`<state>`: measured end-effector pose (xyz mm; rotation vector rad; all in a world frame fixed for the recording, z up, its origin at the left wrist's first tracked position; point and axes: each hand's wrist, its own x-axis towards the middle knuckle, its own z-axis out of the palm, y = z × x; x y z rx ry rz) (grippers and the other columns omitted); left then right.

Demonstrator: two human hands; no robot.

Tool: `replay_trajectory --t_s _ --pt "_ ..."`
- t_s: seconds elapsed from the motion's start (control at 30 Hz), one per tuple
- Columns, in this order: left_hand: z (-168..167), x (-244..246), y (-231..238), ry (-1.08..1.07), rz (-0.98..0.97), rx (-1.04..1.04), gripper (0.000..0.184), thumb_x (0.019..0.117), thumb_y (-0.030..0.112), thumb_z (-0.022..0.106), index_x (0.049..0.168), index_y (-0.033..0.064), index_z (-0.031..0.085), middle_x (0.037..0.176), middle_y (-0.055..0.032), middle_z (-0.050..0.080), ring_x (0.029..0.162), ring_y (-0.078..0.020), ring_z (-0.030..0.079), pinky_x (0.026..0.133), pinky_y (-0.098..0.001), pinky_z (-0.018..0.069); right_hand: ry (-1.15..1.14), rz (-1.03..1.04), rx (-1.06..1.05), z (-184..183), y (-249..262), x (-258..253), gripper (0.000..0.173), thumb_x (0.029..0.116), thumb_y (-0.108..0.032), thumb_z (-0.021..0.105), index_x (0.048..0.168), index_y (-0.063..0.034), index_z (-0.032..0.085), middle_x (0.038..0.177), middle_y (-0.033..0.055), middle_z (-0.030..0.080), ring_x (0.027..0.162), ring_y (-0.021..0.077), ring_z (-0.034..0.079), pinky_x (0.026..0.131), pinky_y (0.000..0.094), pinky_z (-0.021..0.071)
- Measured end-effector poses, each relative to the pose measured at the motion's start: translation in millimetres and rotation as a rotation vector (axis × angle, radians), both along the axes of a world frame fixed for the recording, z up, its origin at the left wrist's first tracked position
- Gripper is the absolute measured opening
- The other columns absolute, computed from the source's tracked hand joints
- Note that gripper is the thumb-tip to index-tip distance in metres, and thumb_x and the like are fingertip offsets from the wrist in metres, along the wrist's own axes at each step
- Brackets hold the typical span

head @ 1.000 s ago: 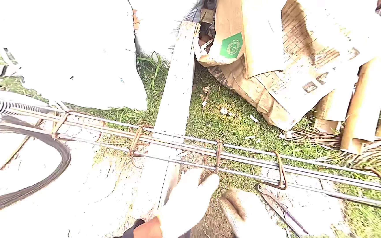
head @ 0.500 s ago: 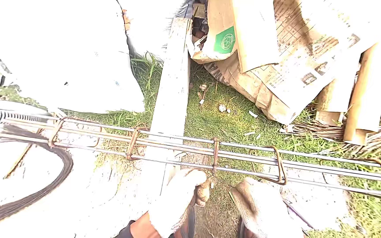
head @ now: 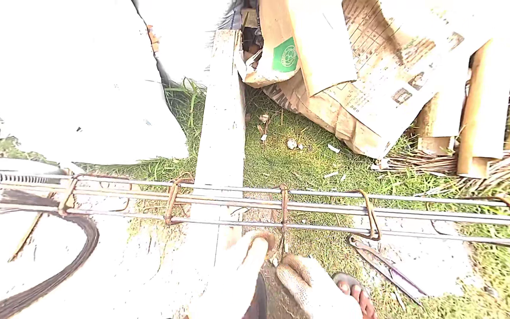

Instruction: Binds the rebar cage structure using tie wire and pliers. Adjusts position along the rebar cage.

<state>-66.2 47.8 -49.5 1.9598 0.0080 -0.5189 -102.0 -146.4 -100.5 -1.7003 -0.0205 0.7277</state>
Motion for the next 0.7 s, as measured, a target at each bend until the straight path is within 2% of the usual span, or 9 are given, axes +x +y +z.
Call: replay_trajectory --t_s 0.07,0.13,0.2,0.3,0.37,0.47,0.53,0.6,0.7 --pt "4.0 4.5 -7.4 0.163 0.042 0.021 0.037 0.1086 0.034 0.043 0.118 0.0135 0.072 0.101 0.0053 0.073 0.095 -0.0016 0.067 0.087 -0.0277 0.0564 0.065 -0.035 0.069 -1.4 -1.5 -4.0 0.031 0.1053 -0.027 0.049 0.093 -0.0074 0.069 0.07 0.0012 0.061 0.061 0.0117 0.059 0.059 0.034 0.052" --pt "5.2 11.4 -19.4 0.274 0.03 -0.076 0.034 0.1079 0.036 0.046 0.109 0.0146 0.071 0.089 0.0074 0.067 0.083 -0.0005 0.062 0.078 -0.0247 0.0533 0.097 -0.043 0.13 -0.3 -2.3 -4.0 0.031 0.1054 -0.026 0.049 0.091 -0.008 0.069 0.071 0.0 0.062 0.061 0.0103 0.059 0.058 0.0322 0.0522" --pt "0.1 15.6 -26.8 0.28 0.02 -0.15 0.026 0.1038 0.035 0.056 0.106 0.0139 0.071 0.088 0.0054 0.07 0.083 -0.0045 0.067 0.079 -0.028 0.0582 0.074 -0.03 0.165 0.6 -1.5 -4.9 0.032 0.1055 -0.026 0.049 0.09 -0.0077 0.07 0.071 0.0003 0.063 0.061 0.0107 0.06 0.058 0.033 0.0526" --pt "-0.8 19.0 -35.6 0.13 -0.08 0.204 0.032 0.0958 0.046 0.063 0.1 0.016 0.071 0.084 0.0035 0.068 0.081 -0.0103 0.067 0.075 -0.036 0.0565 0.021 0.083 0.164 4.5 -2.9 -7.2 0.032 0.1055 -0.029 0.053 0.094 -0.007 0.073 0.075 0.002 0.067 0.066 0.0119 0.063 0.063 0.0355 0.054" --pt "4.8 21.4 -40.8 -0.01 -0.21 0.507 0.047 0.0965 0.054 0.056 0.1 0.0099 0.072 0.088 -0.008 0.07 0.091 -0.0253 0.068 0.081 -0.0495 0.0534 -0.019 0.129 0.094 7.1 -5.9 -7.5 0.031 0.1028 -0.033 0.058 0.094 -0.0087 0.075 0.077 0.0027 0.069 0.07 0.0133 0.066 0.068 0.0399 0.0551" --pt "6.8 21.9 -39.6 -0.111 -0.294 0.623 0.053 0.0981 0.056 0.051 0.1 0.0073 0.072 0.091 -0.0135 0.071 0.096 -0.0326 0.069 0.086 -0.0551 0.0519 -0.127 0.009 -0.138 17.2 -12.0 -6.1 0.033 0.0887 -0.042 0.075 0.09 -0.0092 0.074 0.078 0.004 0.07 0.073 0.0161 0.067 0.07 0.0447 0.0561" --pt "5.8 21.8 -33.3 -0.063 -0.278 0.517 0.05 0.099 0.055 0.053 0.103 0.0093 0.073 0.091 -0.0096 0.071 0.093 -0.0261 0.069 0.085 -0.0506 0.0538 -0.204 -0.048 -0.226 26.1 -14.1 -3.4 0.037 0.0831 -0.043 0.081 0.091 -0.0087 0.072 0.081 0.0048 0.069 0.074 0.0166 0.066 0.07 0.0429 0.056" --pt "0.0 19.0 -25.4 -0.014 -0.23 0.348 0.041 0.0992 0.052 0.054 0.104 0.0153 0.071 0.088 -0.0004 0.07 0.085 -0.0138 0.068 0.078 -0.0411 0.0564 -0.222 -0.025 -0.196 32.9 -14.4 -2.4 0.034 0.086 -0.041 0.078 0.094 -0.008 0.072 0.081 0.0052 0.069 0.072 0.0162 0.065 0.068 0.0417 0.0557" --pt "-4.9 15.5 -21.2 0.101 -0.127 0.149 0.034 0.0961 0.047 0.063 0.111 0.0184 0.073 0.097 0.0061 0.073 0.091 -0.0044 0.069 0.084 -0.0327 0.0586 -0.076 0.005 0.013 31.4 -11.7 -3.9 0.025 0.0917 -0.033 0.074 0.1 -0.0092 0.074 0.082 0.0019 0.072 0.072 0.0118 0.068 0.069 0.0372 0.0572"
